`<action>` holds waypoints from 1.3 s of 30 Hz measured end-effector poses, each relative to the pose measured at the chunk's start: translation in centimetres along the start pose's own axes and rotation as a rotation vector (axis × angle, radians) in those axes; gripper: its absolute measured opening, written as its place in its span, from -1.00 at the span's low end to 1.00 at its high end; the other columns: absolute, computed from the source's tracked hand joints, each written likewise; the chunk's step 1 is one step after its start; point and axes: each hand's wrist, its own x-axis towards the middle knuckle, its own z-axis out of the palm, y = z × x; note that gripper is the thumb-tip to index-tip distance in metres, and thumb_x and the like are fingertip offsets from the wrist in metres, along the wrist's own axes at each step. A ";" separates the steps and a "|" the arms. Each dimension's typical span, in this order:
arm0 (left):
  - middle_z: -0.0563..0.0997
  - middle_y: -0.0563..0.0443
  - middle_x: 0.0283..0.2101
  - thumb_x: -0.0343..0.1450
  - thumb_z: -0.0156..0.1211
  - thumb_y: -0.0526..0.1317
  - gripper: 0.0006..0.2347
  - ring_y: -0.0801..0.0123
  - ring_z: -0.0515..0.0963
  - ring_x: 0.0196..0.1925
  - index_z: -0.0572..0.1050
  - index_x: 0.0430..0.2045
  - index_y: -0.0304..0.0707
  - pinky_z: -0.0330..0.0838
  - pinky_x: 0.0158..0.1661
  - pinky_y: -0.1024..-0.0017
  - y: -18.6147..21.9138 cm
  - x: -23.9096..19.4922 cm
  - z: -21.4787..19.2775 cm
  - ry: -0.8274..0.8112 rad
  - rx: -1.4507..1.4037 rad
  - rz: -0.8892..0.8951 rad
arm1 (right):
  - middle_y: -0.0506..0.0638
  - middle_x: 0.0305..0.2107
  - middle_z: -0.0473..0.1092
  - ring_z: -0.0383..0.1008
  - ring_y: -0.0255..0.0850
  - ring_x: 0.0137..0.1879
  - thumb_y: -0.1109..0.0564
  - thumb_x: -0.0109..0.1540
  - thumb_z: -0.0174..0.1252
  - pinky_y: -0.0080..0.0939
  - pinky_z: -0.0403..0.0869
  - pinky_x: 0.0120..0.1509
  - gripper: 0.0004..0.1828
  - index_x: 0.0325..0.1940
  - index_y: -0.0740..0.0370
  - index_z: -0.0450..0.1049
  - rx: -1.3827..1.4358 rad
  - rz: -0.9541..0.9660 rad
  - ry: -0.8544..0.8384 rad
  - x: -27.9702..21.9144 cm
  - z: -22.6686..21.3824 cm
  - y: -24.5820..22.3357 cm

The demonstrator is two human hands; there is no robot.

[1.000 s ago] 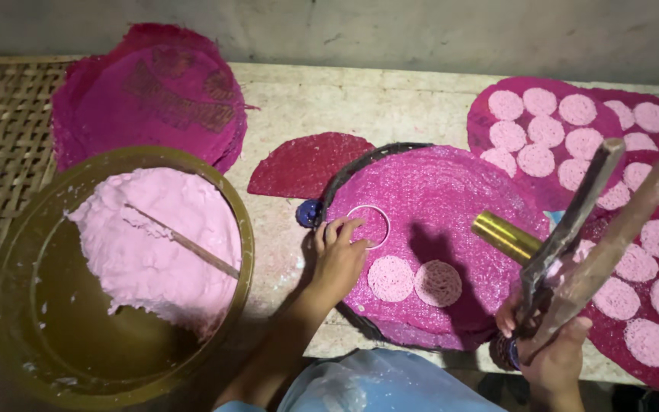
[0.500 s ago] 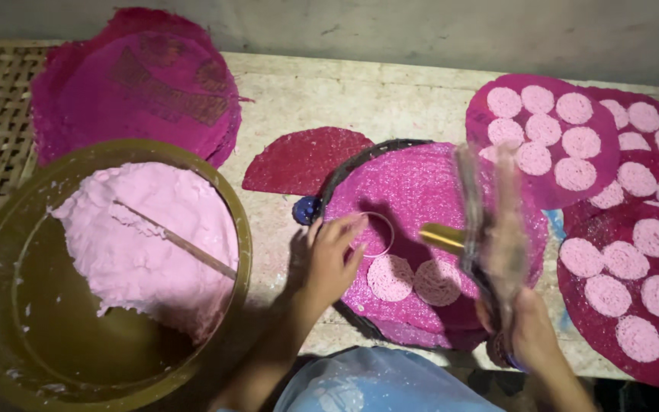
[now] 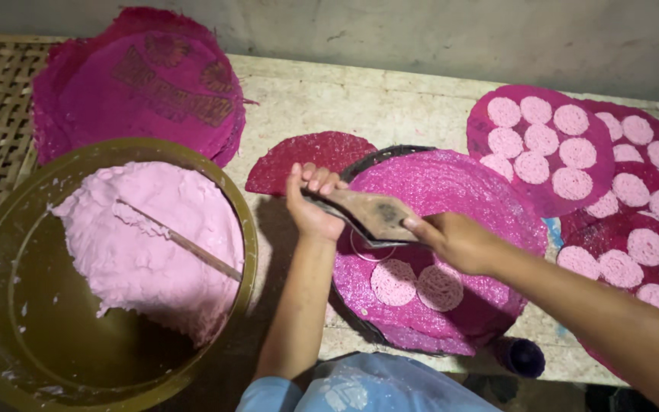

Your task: The person scoops pink paste from a bowl using a wooden stick and fills a handheld metal mold. They press the mold onto a pink fabric-covered board to form circular items, then release them. The process repeats continuously, with finished circles accumulating on the board.

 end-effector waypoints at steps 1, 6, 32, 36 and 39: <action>0.28 0.27 -0.59 0.52 0.02 -0.04 -0.76 0.51 0.32 -0.51 0.30 -0.56 0.01 0.36 -0.23 0.33 0.6 0.2 -0.5 0.012 0.008 0.007 | 0.21 -0.57 0.49 0.56 0.02 -0.37 -0.44 0.32 -0.23 0.13 0.48 -0.12 -0.18 -0.27 0.36 0.58 -0.013 -0.007 0.020 0.1 0.3 -0.6; 0.24 0.28 -0.62 0.47 0.00 -0.08 -0.78 0.52 0.27 -0.56 0.27 -0.62 0.03 0.32 -0.32 0.34 0.5 -0.4 -2.6 0.108 0.046 0.037 | 0.26 -0.57 0.48 0.55 0.13 -0.37 -0.41 0.34 -0.25 0.16 0.47 -0.10 -0.20 -0.27 0.34 0.58 -0.018 -0.096 -0.001 -0.2 1.0 -0.9; 0.65 -0.07 -0.01 0.38 -0.51 0.44 -0.23 0.44 0.33 -0.61 0.02 0.42 -0.01 0.08 -0.61 0.48 -2.3 -3.7 -7.3 0.144 1.273 -0.579 | 0.03 -0.63 0.38 0.42 -0.15 -0.49 -0.43 0.32 -0.18 0.02 0.42 -0.35 -0.25 -0.32 0.29 0.55 0.263 -0.123 0.299 0.4 1.1 7.6; 0.69 -0.18 -0.07 0.56 0.01 0.07 -0.41 0.14 0.69 -0.21 0.18 0.46 -0.25 0.51 -0.21 0.27 0.7 -7.5 -3.8 -0.307 2.051 0.179 | 0.07 -0.58 0.44 0.45 -0.12 -0.47 -0.38 0.31 -0.12 0.01 0.44 -0.36 -0.35 -0.09 0.20 0.58 0.215 -0.070 0.302 -1.4 -0.4 6.9; 0.61 -0.24 0.04 0.38 0.31 -0.17 -0.49 -0.08 0.68 -0.08 0.32 0.22 -0.25 0.53 -0.13 0.18 1.5 -10.3 1.5 -0.621 2.247 0.538 | -0.01 -0.50 0.51 0.51 -0.17 -0.43 -0.35 0.23 0.05 -0.03 0.52 -0.33 -0.40 0.06 0.12 0.57 0.210 -0.180 0.257 -5.1 -1.5 4.7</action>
